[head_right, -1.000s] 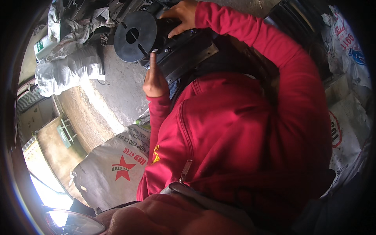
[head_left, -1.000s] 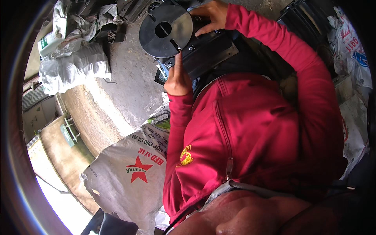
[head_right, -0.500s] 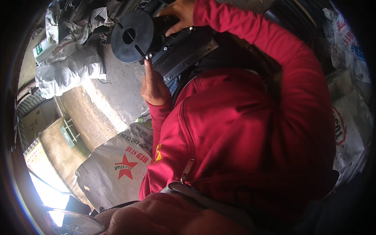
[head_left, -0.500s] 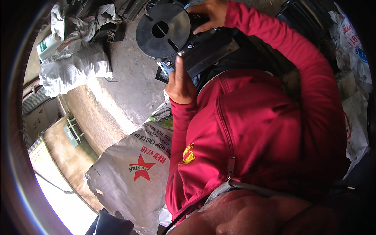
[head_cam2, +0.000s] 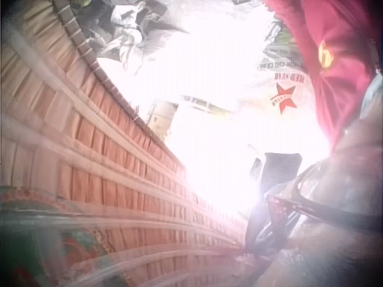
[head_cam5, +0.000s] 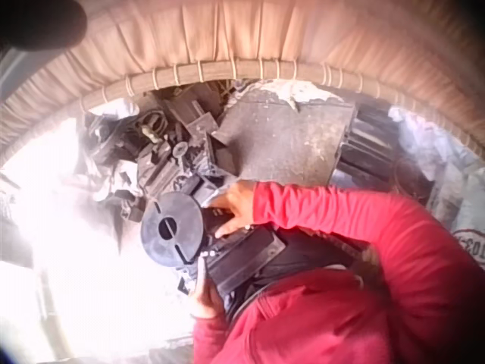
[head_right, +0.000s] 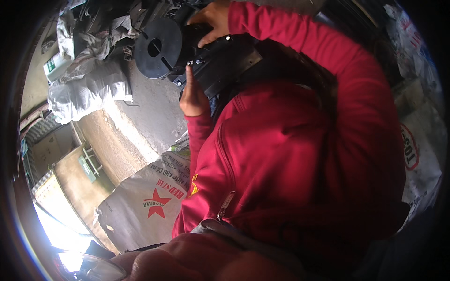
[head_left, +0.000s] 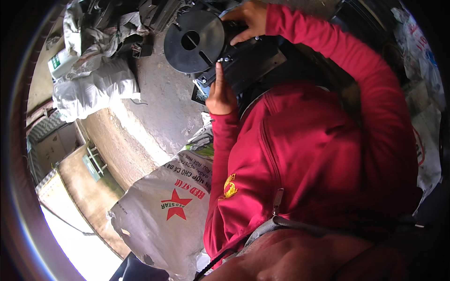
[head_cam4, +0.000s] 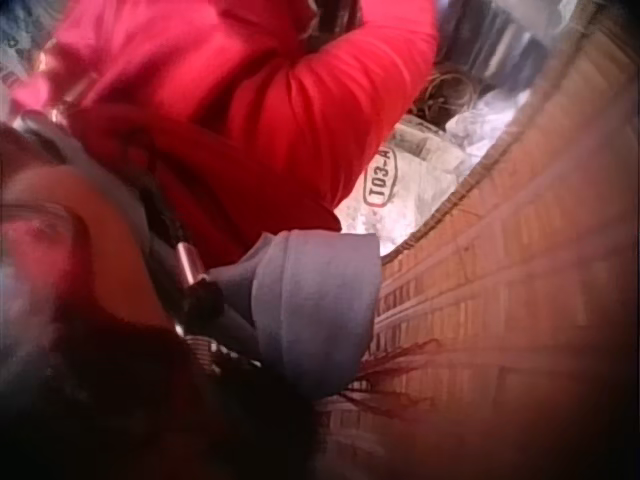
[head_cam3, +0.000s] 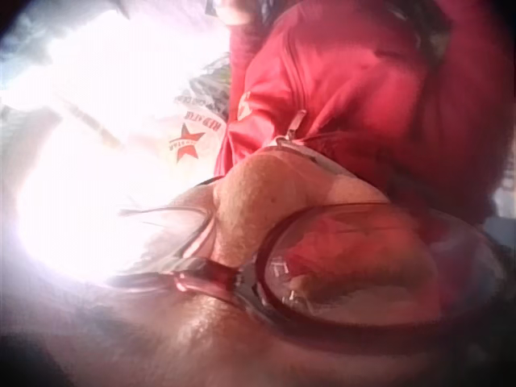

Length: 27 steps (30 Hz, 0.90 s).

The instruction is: The person uses a wrench to tighten bolts on a metal machine component. They rotate the component to access different bolt locations and continue tightening throughout the clip.

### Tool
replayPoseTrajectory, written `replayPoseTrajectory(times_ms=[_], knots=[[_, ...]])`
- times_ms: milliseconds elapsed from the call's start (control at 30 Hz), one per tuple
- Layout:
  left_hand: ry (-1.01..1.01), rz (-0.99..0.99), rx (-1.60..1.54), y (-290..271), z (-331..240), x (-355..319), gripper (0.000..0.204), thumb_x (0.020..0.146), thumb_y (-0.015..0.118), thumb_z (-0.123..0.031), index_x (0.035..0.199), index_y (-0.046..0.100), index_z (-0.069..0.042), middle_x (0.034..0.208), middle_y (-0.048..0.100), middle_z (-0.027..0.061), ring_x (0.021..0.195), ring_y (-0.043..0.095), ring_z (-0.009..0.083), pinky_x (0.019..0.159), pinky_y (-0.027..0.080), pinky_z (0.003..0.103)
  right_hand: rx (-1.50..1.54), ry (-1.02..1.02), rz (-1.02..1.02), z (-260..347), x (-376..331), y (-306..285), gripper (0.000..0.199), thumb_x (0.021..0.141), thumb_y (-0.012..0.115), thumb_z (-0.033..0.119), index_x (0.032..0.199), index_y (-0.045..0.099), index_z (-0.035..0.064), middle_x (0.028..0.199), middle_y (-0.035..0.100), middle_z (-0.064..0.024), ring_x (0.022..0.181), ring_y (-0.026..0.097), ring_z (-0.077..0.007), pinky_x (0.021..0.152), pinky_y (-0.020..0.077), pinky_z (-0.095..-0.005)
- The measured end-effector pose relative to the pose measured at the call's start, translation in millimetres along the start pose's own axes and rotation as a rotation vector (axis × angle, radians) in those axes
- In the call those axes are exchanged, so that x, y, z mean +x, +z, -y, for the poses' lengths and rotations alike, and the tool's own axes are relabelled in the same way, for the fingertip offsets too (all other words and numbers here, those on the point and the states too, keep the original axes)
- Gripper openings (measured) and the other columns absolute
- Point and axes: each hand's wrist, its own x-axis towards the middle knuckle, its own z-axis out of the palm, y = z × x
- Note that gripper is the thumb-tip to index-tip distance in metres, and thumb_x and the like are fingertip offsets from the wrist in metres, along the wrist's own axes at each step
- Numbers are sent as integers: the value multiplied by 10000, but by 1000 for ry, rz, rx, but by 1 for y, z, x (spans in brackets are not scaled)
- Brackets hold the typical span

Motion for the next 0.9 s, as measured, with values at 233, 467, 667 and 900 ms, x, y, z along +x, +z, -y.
replayPoseTrajectory(times_ms=[233, 467, 667, 900], knots=[[-5, 154, 54, -5, -11, 14, 590, 829, 522, 53, 1370, 532, -183, 645, 561, 126, 491, 551, 242, 495, 450, 360, 81, -3, 5, -2, 1, -4, 592, 724, 759, 446, 1129, 635, 34, 910, 683, -185, 815, 676, -329, 719, 535, -387], [92, -60, -11, -9, -16, 17, 579, 820, 530, 69, 1351, 550, -160, 637, 541, 101, 449, 521, 247, 461, 426, 367, 34, 59, 65, 0, -1, -7, 606, 724, 752, 461, 1134, 636, 31, 927, 682, -190, 822, 673, -343, 721, 537, -390], [-1, 110, 72, -7, -11, 10, 621, 784, 533, 83, 1362, 540, -144, 664, 558, 113, 482, 534, 240, 481, 444, 326, 6, 49, 64, 5, 0, -3, 560, 718, 754, 447, 1091, 648, 43, 870, 679, -175, 784, 671, -334, 690, 530, -397], [-70, 149, 60, 5, 7, -4, 576, 831, 515, 41, 1365, 536, -173, 634, 557, 143, 464, 527, 266, 493, 438, 388, 40, -12, 28, 4, 0, 3, 554, 726, 757, 446, 1087, 648, 39, 846, 677, -170, 756, 669, -323, 674, 525, -385]])
